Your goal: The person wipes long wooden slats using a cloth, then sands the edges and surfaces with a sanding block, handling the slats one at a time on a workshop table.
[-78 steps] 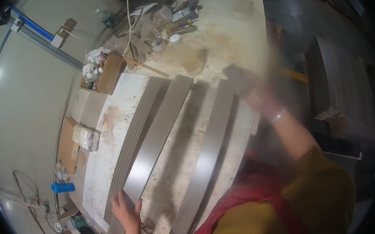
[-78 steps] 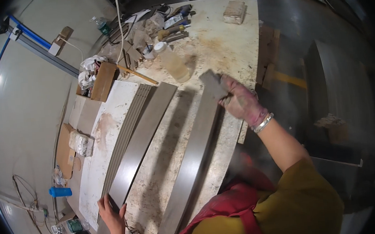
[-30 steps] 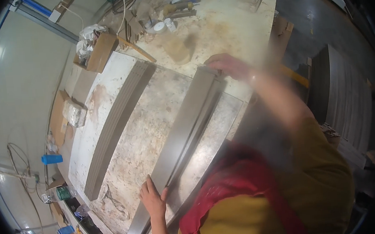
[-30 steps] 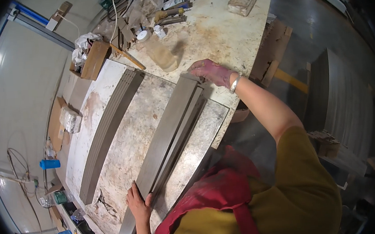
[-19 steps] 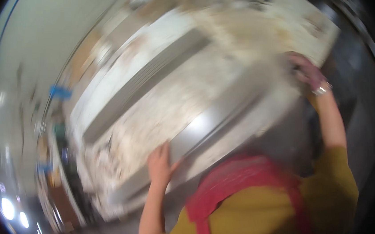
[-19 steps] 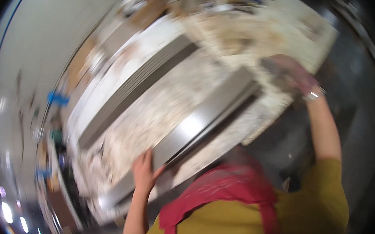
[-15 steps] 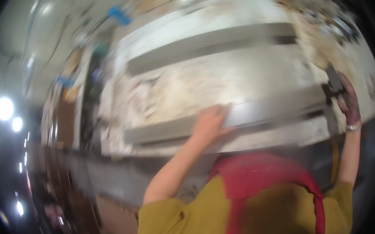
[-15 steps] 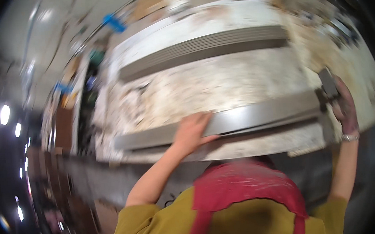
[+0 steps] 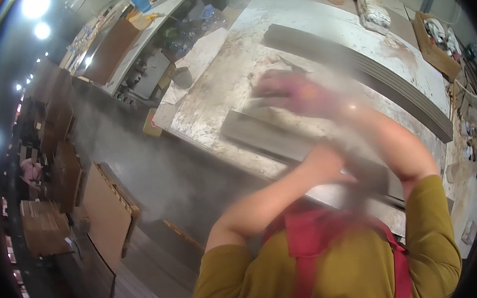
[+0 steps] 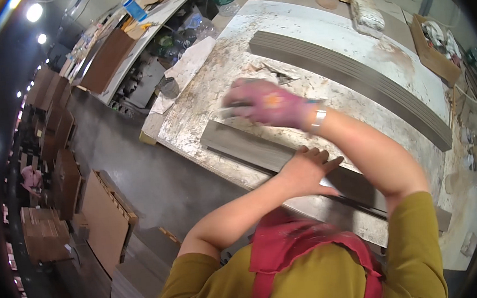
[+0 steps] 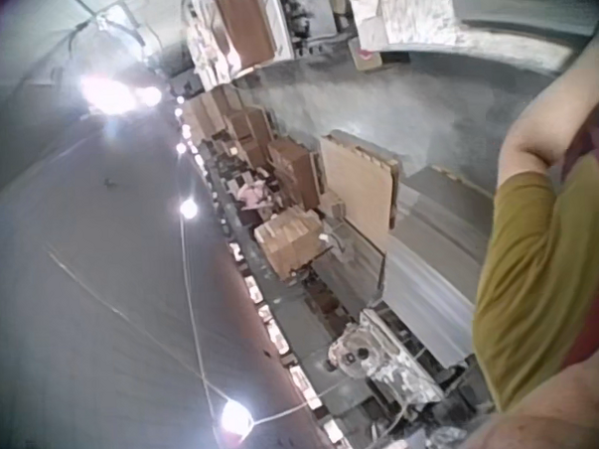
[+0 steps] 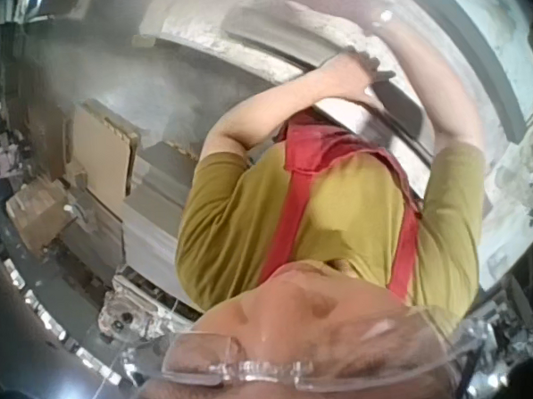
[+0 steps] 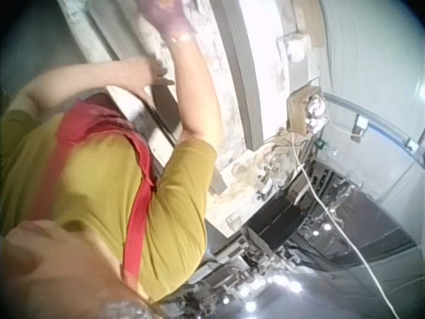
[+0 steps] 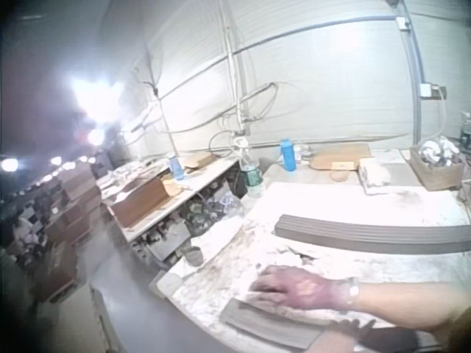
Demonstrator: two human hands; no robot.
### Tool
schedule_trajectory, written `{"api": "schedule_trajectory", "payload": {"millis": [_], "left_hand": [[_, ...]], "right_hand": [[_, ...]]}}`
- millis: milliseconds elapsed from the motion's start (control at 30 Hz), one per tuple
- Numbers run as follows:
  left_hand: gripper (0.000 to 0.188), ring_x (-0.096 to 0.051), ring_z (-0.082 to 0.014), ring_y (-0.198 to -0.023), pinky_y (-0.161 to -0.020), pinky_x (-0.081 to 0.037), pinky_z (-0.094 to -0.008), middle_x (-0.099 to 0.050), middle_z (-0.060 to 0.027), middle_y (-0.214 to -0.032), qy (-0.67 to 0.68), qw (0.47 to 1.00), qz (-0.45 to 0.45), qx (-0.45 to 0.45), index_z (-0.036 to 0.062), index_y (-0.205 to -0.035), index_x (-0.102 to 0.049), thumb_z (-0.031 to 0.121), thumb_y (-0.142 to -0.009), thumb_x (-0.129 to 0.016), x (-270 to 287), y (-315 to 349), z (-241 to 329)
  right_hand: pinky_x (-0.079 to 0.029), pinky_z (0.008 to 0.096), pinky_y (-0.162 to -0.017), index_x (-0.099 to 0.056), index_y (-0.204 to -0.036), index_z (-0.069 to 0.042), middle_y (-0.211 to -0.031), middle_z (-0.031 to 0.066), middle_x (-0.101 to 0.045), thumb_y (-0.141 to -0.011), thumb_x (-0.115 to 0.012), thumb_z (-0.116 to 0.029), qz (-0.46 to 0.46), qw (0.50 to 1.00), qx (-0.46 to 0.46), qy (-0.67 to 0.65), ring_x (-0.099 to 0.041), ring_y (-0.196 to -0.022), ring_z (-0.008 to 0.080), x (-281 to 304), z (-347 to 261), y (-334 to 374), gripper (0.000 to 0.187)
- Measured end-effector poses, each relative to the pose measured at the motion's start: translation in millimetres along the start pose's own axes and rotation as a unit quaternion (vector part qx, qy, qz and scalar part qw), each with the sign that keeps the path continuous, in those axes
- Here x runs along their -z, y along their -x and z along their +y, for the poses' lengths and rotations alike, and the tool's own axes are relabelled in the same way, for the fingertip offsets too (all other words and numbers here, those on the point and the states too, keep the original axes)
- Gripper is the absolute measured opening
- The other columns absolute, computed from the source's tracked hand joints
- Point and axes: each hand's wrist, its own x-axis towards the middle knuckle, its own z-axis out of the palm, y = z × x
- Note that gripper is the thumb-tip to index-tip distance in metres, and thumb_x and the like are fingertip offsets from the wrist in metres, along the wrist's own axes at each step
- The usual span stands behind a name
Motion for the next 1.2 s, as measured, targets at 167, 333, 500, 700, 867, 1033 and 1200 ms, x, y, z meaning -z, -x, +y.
{"api": "schedule_trajectory", "payload": {"millis": [167, 333, 500, 700, 867, 1033, 1200], "left_hand": [[0.077, -0.037, -0.0350, -0.126, -0.101, -0.034, -0.0487, -0.046, -0.0152, -0.130, 0.372, 0.921, 0.111, 0.011, 0.0086, -0.127, -0.050, 0.043, -0.064, -0.077, -22.0, -3.4, -7.5], [0.077, -0.036, -0.0408, -0.124, -0.104, -0.030, -0.0492, -0.044, -0.0183, -0.131, 0.204, 0.956, 0.201, -0.057, 0.0073, -0.126, -0.051, 0.038, -0.061, -0.079, 0.7, 6.1, -14.6], [0.076, -0.051, -0.0301, -0.100, -0.088, -0.038, -0.0432, -0.052, -0.0153, -0.111, 0.195, 0.979, 0.056, 0.019, 0.0066, -0.126, -0.052, 0.053, -0.068, -0.069, -17.3, 1.0, -14.1], [0.074, -0.045, -0.0331, -0.117, -0.099, -0.033, -0.0468, -0.046, -0.0162, -0.126, 0.128, 0.989, 0.045, -0.062, 0.0070, -0.131, -0.047, 0.046, -0.072, -0.070, 7.0, 8.0, -18.2], [0.068, -0.039, -0.0348, -0.125, -0.107, -0.026, -0.0490, -0.044, -0.0170, -0.133, 0.161, 0.980, 0.074, -0.093, 0.0062, -0.129, -0.049, 0.040, -0.073, -0.070, -15.5, 13.3, -16.7], [0.061, -0.041, -0.0326, -0.123, -0.103, -0.031, -0.0452, -0.047, -0.0146, -0.129, 0.260, 0.963, -0.043, -0.053, 0.0053, -0.123, -0.053, 0.038, -0.074, -0.070, 23.8, 4.4, -13.8], [0.045, -0.050, -0.0269, -0.104, -0.088, -0.042, -0.0397, -0.052, -0.0107, -0.112, 0.117, 0.983, 0.025, -0.143, 0.0054, -0.104, -0.058, 0.029, -0.069, -0.073, -3.7, 4.2, -16.0]], "right_hand": [[-0.045, 0.0423, -0.079, -0.064, -0.095, -0.009, -0.091, 0.0141, -0.061, -0.081, -0.060, -0.017, -0.124, 0.984, 0.123, 0.035, -0.058, -0.088, 0.0341, -82.4, 23.7, -90.1, 0.016], [-0.048, 0.0410, -0.076, -0.066, -0.090, -0.010, -0.091, 0.0135, -0.064, -0.076, -0.060, -0.014, -0.208, 0.967, 0.141, 0.034, -0.061, -0.088, 0.0323, -94.0, 44.4, -113.5, 0.016], [-0.049, 0.0396, -0.076, -0.064, -0.094, -0.006, -0.094, 0.0142, -0.064, -0.079, -0.061, -0.017, -0.214, 0.942, -0.007, 0.258, -0.061, -0.084, 0.0323, -49.5, 76.5, -116.2, 0.019], [-0.045, 0.0341, -0.087, -0.061, -0.111, -0.006, -0.107, 0.0142, -0.059, -0.087, -0.058, -0.021, -0.044, 0.952, -0.268, -0.138, -0.057, -0.101, 0.0288, -53.4, 41.0, -66.8, 0.028], [-0.045, 0.0345, -0.087, -0.060, -0.110, -0.006, -0.104, 0.0131, -0.058, -0.087, -0.058, -0.018, 0.028, 0.999, -0.005, 0.033, -0.058, -0.098, 0.0296, -86.9, 73.4, -30.5, 0.027], [-0.045, 0.0373, -0.086, -0.060, -0.109, -0.005, -0.105, 0.0129, -0.057, -0.083, -0.061, -0.011, -0.066, 0.987, -0.148, -0.012, -0.058, -0.097, 0.0314, -40.8, 26.5, -10.2, 0.027], [-0.047, 0.0355, -0.082, -0.062, -0.105, -0.002, -0.100, 0.0118, -0.059, -0.081, -0.063, -0.006, -0.133, 0.986, -0.092, -0.032, -0.059, -0.091, 0.0275, 9.9, 28.0, 41.7, 0.025]]}}
